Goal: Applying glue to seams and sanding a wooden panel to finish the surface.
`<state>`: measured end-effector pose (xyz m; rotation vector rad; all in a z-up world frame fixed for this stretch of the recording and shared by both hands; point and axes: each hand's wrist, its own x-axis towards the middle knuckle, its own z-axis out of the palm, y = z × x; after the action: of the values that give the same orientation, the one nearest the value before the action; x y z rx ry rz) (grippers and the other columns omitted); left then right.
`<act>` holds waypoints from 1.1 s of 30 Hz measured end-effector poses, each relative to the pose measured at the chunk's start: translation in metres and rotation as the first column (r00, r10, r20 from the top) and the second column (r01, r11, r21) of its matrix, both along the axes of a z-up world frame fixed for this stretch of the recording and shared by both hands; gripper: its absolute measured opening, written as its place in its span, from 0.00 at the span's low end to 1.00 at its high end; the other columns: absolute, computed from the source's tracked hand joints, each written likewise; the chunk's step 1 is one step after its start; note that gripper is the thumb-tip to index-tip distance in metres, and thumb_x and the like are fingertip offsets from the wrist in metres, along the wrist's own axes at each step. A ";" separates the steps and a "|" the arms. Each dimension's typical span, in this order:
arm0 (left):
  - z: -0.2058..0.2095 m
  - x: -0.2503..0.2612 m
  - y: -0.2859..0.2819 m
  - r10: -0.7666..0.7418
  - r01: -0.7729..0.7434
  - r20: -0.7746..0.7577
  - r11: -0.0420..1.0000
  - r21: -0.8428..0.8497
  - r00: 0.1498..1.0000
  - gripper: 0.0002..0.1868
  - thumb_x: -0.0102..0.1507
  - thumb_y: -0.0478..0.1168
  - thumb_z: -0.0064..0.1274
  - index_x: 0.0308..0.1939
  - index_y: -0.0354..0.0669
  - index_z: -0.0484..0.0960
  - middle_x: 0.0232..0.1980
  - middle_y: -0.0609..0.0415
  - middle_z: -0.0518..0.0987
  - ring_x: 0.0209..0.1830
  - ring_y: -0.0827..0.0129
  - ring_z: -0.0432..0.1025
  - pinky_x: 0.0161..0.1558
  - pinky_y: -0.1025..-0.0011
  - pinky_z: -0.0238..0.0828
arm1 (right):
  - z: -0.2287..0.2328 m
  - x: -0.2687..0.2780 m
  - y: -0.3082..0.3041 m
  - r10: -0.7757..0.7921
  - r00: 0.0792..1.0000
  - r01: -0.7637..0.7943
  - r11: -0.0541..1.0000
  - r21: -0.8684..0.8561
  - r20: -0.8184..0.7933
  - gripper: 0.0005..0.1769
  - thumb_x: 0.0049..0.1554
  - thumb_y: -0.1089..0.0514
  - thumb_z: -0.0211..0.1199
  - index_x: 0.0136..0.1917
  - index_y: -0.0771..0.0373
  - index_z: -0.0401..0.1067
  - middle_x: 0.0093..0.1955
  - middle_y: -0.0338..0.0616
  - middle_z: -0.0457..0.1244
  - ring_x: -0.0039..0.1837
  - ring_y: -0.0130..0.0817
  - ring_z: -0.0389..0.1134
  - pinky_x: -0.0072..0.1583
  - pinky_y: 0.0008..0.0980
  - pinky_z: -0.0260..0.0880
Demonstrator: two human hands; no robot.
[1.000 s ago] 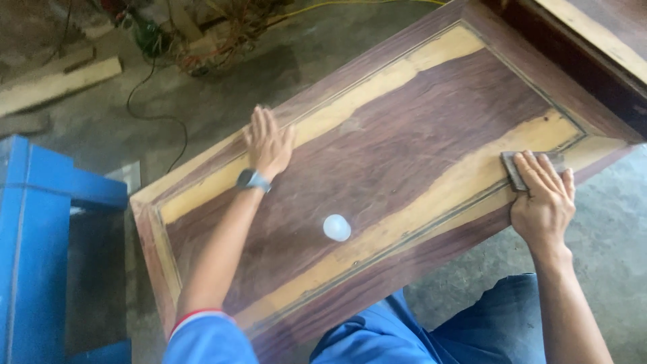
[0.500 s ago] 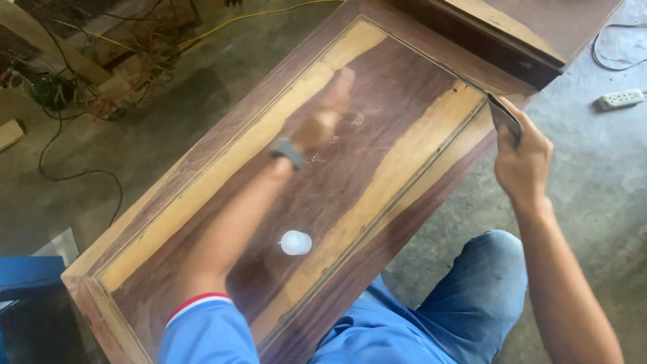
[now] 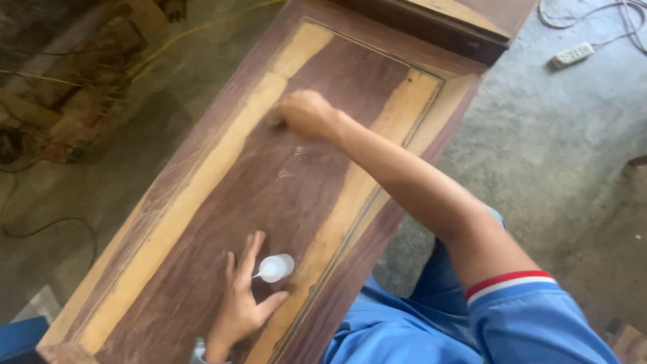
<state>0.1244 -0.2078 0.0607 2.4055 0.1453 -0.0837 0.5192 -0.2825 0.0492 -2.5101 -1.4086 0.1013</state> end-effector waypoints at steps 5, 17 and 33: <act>-0.008 0.011 -0.032 0.231 -0.223 0.197 0.973 -0.060 0.953 0.44 0.54 0.44 0.65 0.73 0.46 0.66 0.75 0.59 0.70 0.78 0.63 0.60 0.80 0.45 0.25 | 0.008 0.003 -0.124 0.346 0.937 -0.347 0.937 -0.034 -0.046 0.28 0.55 0.63 0.65 0.68 0.48 0.71 0.63 0.41 0.67 0.62 0.45 0.67 0.59 0.44 0.70; -0.012 0.013 -0.040 0.266 -0.268 0.270 0.963 -0.033 0.925 0.35 0.55 0.40 0.64 0.66 0.47 0.72 0.71 0.50 0.75 0.76 0.63 0.64 0.81 0.48 0.33 | -0.036 -0.030 -0.266 0.162 0.982 -0.176 0.969 0.174 0.092 0.32 0.58 0.68 0.53 0.75 0.55 0.65 0.75 0.40 0.61 0.78 0.43 0.57 0.76 0.48 0.55; -0.014 0.013 -0.039 0.277 -0.284 0.242 0.959 -0.004 0.930 0.30 0.57 0.42 0.61 0.64 0.46 0.75 0.70 0.53 0.76 0.76 0.66 0.65 0.81 0.55 0.34 | -0.004 -0.074 -0.283 0.059 0.998 -0.059 0.997 0.040 0.016 0.51 0.39 0.76 0.48 0.77 0.54 0.60 0.79 0.38 0.56 0.82 0.39 0.51 0.76 0.52 0.51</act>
<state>0.1374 -0.2468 0.0466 2.3772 0.3773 0.3445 0.4456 -0.5655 0.0455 -2.4419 -1.4760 0.0647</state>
